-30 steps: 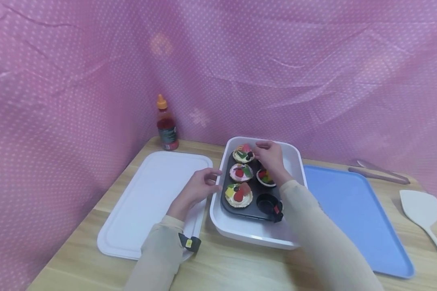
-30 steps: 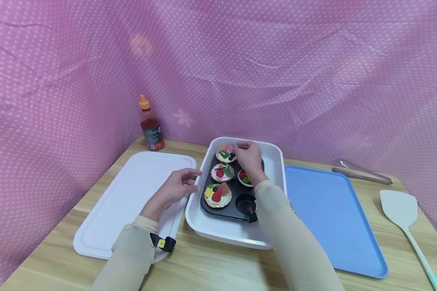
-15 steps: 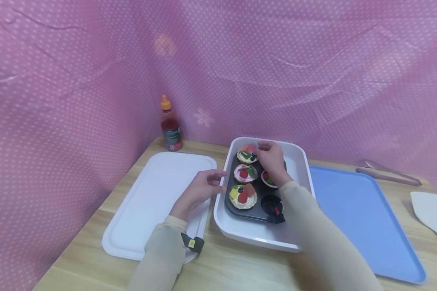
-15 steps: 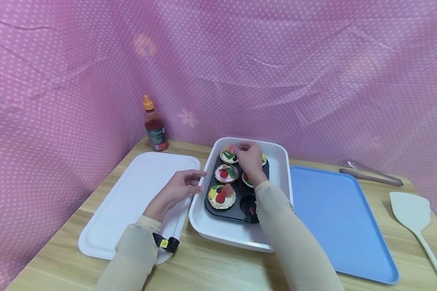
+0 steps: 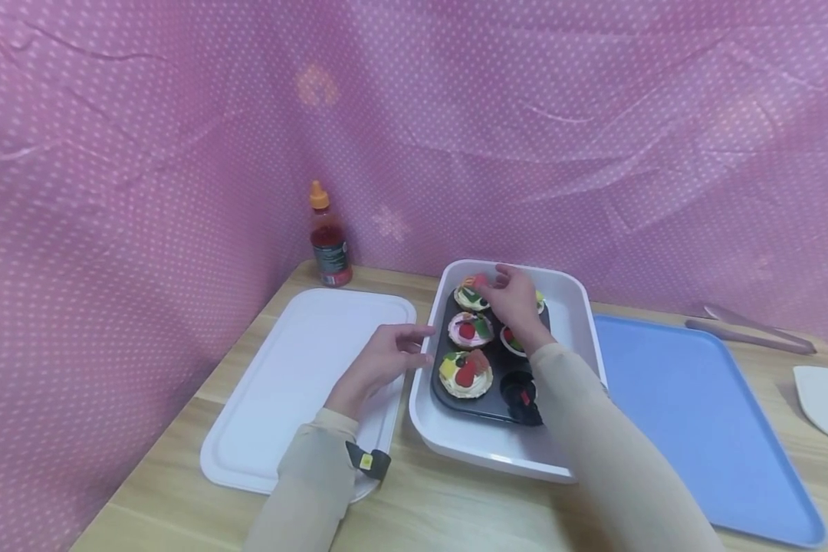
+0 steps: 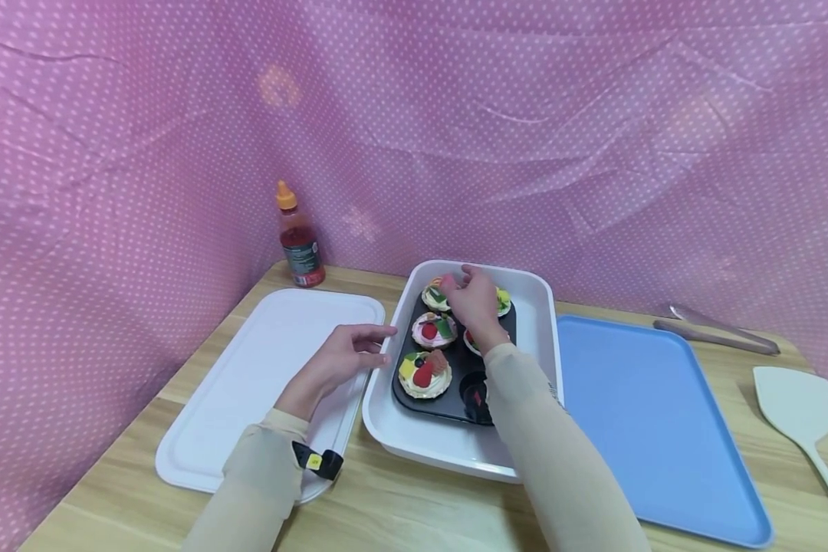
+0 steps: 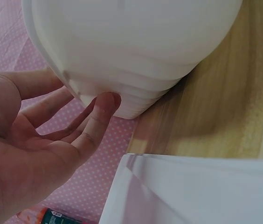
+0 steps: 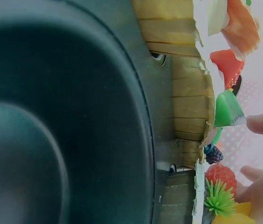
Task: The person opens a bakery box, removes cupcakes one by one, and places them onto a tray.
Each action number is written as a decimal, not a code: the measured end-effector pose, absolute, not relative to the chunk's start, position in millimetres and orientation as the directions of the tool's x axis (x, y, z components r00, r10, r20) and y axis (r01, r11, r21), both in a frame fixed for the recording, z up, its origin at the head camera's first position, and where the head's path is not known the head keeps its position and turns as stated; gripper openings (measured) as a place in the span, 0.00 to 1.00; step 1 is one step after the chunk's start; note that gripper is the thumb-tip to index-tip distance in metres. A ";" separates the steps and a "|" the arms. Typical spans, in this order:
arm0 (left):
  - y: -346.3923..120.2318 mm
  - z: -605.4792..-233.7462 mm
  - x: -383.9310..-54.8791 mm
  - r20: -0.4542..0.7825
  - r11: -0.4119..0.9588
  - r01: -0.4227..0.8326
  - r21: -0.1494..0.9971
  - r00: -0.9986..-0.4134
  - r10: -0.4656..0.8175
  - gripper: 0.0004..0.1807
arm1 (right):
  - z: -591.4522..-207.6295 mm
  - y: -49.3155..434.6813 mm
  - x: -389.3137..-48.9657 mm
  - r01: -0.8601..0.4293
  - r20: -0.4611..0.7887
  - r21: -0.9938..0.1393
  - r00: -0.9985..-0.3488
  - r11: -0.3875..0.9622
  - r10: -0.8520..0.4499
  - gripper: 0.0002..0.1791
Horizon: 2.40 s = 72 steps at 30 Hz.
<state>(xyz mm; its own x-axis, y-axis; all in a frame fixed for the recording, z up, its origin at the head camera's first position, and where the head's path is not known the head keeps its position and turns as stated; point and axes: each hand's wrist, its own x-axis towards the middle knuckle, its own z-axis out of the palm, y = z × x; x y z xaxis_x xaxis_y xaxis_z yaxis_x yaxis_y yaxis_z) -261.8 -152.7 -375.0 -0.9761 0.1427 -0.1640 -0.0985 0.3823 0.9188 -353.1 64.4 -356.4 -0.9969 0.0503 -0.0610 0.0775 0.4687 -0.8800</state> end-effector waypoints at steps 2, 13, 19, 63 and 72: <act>-152.7 -375.6 -261.4 -0.167 0.382 -0.102 0.919 -0.976 0.141 0.26 | -356.8 64.0 -352.9 0.073 -0.060 -0.867 -0.997 0.492 0.042 0.38; -149.0 -376.5 -251.7 -0.144 0.404 -0.075 0.912 -0.979 0.143 0.27 | -356.8 65.3 -344.4 0.032 -0.077 -0.774 -0.996 0.632 -0.044 0.43; -148.6 -375.7 -251.2 -0.147 0.389 -0.081 0.917 -0.979 0.143 0.27 | -357.2 64.0 -346.1 0.007 -0.084 -0.711 -0.994 0.703 -0.075 0.42; -154.1 -375.8 -250.1 -0.167 0.390 -0.093 0.916 -0.973 0.160 0.27 | -363.2 56.2 -341.8 -0.035 -0.040 -0.605 -0.996 0.795 -0.075 0.21; -151.5 -377.4 -247.2 -0.192 0.380 -0.123 0.917 -0.970 0.150 0.27 | -363.8 59.6 -339.5 -0.018 -0.051 -0.611 -0.997 0.791 -0.062 0.19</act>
<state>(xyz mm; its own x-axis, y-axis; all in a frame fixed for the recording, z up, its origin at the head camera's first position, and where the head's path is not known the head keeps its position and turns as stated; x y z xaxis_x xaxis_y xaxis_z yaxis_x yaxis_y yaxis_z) -247.2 -151.5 -377.4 -0.9699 0.1499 -0.1918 -0.1226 0.3795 0.9170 -339.5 59.6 -363.8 -0.9968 -0.0624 -0.0508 -0.0184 0.7914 -0.6111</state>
